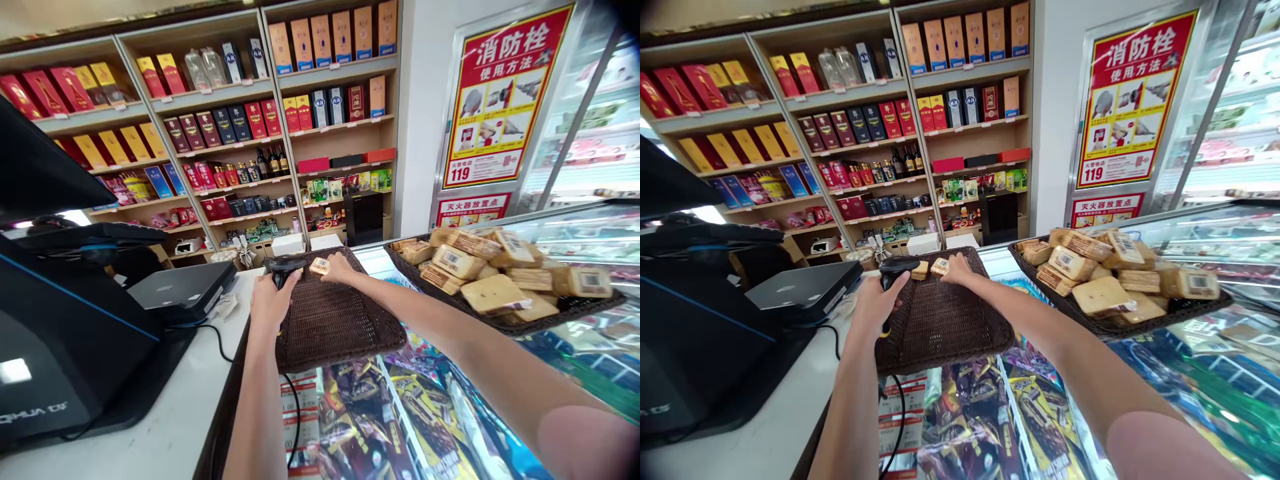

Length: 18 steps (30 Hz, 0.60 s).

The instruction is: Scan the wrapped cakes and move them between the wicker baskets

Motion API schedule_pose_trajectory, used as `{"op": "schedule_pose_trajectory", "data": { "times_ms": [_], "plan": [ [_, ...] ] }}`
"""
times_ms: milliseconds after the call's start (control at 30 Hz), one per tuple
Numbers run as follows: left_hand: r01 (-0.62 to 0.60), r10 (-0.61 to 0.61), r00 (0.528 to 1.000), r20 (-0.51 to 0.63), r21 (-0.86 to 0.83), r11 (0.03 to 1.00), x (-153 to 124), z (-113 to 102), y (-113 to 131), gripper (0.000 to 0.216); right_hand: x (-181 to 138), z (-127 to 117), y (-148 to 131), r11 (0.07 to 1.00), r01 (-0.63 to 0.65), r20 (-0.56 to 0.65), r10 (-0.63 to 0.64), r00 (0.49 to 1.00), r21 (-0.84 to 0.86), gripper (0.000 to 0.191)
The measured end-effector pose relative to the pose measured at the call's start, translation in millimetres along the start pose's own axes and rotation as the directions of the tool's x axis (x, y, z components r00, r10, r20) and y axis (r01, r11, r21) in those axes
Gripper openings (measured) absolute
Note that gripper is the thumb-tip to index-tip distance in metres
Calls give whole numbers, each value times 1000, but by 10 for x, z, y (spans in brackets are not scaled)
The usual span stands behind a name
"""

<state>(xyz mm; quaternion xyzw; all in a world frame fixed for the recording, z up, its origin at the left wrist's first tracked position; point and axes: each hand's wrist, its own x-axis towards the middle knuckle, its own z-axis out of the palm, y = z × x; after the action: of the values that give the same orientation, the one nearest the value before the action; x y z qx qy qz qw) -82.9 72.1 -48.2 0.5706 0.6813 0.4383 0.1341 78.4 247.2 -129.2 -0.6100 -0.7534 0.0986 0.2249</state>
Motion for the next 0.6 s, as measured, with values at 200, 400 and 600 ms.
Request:
{"op": "schedule_pose_trajectory", "data": {
  "times_ms": [200, 400, 600],
  "plan": [
    [-37, 59, 992, 115, -188, 982, -119, 117, 203, 46, -626, -453, 150, 993, 111, -173, -105, 979, 30, 55],
    [-12, 84, 957, 277, -250, 968, -312, 302, 586, 49, -1139, -887, 365, 968, 245, -337, -213, 917, 57, 45],
    [-56, 138, 940, 313, -257, 965, -490, 410, 897, 47, -1582, -1265, 533, 987, 157, -376, -157, 913, -30, 46]
  ]
}}
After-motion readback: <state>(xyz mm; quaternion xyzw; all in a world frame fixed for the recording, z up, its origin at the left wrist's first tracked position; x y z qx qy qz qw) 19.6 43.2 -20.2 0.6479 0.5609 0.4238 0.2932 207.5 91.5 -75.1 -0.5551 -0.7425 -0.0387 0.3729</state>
